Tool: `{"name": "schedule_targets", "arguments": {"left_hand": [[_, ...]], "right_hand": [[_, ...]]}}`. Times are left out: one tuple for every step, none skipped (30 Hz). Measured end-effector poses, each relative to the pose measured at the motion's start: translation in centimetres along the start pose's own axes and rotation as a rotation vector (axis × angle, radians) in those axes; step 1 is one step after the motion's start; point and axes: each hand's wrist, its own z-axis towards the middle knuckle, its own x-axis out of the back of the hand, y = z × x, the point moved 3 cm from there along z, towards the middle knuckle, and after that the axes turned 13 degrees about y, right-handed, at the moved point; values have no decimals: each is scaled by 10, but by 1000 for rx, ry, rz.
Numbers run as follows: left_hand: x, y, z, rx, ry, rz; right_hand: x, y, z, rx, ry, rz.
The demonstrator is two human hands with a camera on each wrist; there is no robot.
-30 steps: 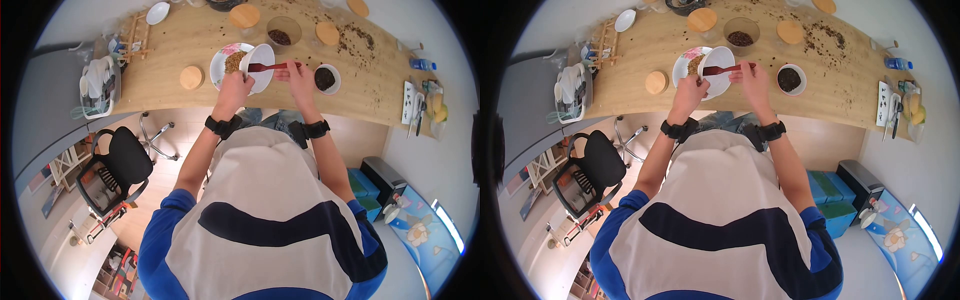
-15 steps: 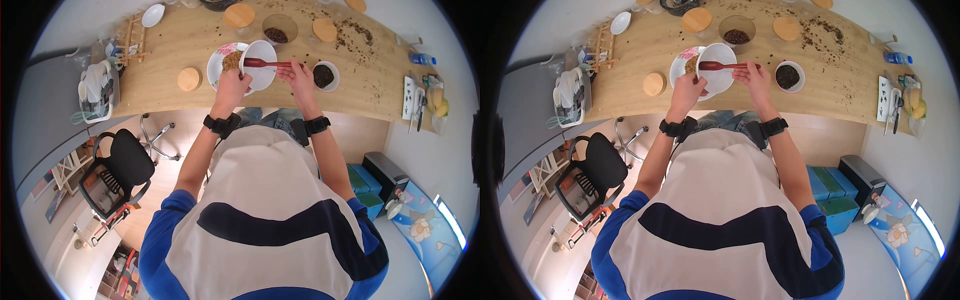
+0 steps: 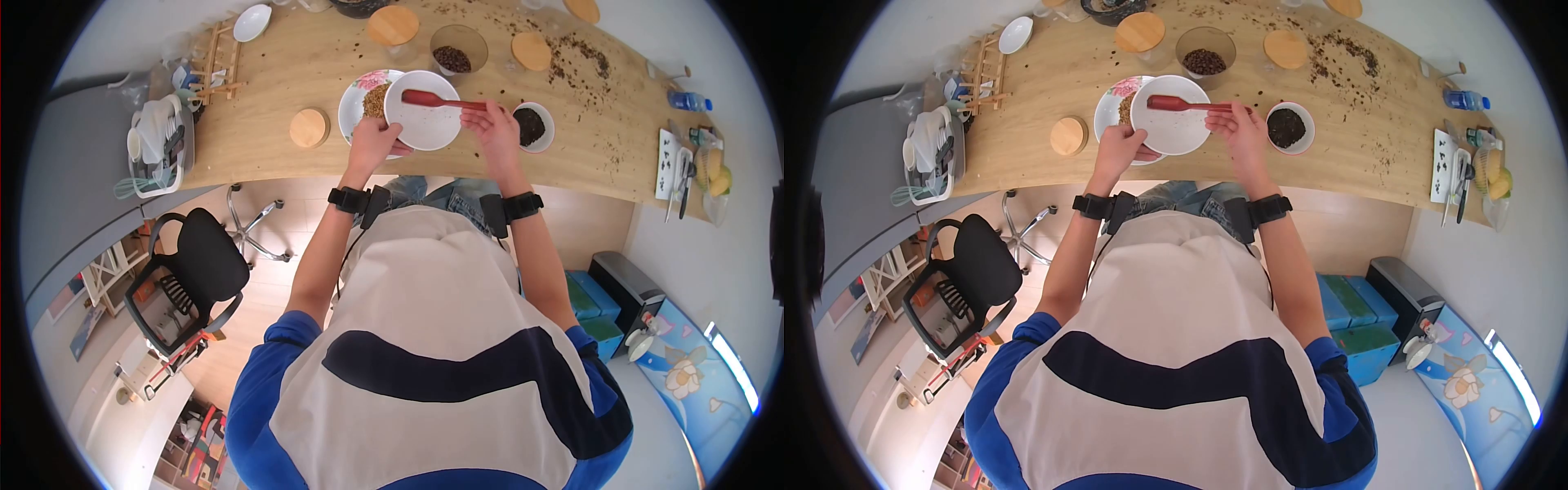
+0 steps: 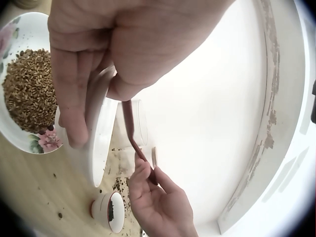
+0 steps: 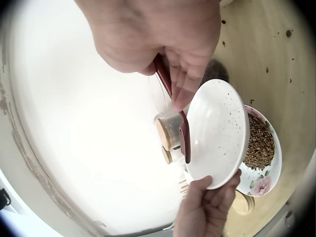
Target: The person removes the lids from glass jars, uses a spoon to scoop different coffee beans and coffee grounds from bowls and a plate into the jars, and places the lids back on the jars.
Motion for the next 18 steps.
{"name": "schedule_targets", "arguments": {"left_hand": [[0,-2,0,22,-7,-33],[0,-3,1,44,-15,-66],[1,-4,2,43,-15,-68],[1,-6,2,48,-23,-79],[1,-7,3,54,-31,-90],[1,-9,4,53,-32,-91],[1,-10,5,65,-49,-92],[0,-11,5,78,-67,-94],[-1,-12,5,76,-68,-95],[-3,-12,3,86,-84,-107],[-4,-13,3,97,-100,-120],[-6,-14,3,96,-99,-121],[-8,-16,3,104,-129,-117],[-10,-18,2,111,-159,-112],[-12,-20,2,111,-157,-114],[-16,-22,1,108,-185,-147],[-19,-24,0,105,-213,-179],[-22,-27,1,106,-213,-181]], "right_hand": [[1,-7,1,23,0,28],[2,-14,3,46,1,56],[3,-20,5,47,0,55],[1,-31,6,112,25,69],[-1,-39,7,176,50,83],[-4,-43,10,177,50,82],[-7,-49,13,281,66,27],[-9,-53,14,385,83,-28],[-8,-55,15,387,82,-28],[-12,-60,13,570,23,-278],[-17,-63,10,749,-38,-531],[-17,-63,9,750,-40,-531],[-21,-66,0,818,-36,-623],[-23,-68,-7,886,-31,-715],[-22,-67,-11,886,-34,-715],[-16,-65,-15,861,60,-633],[-8,-63,-17,834,154,-551],[-3,-60,-20,834,154,-553]]}}
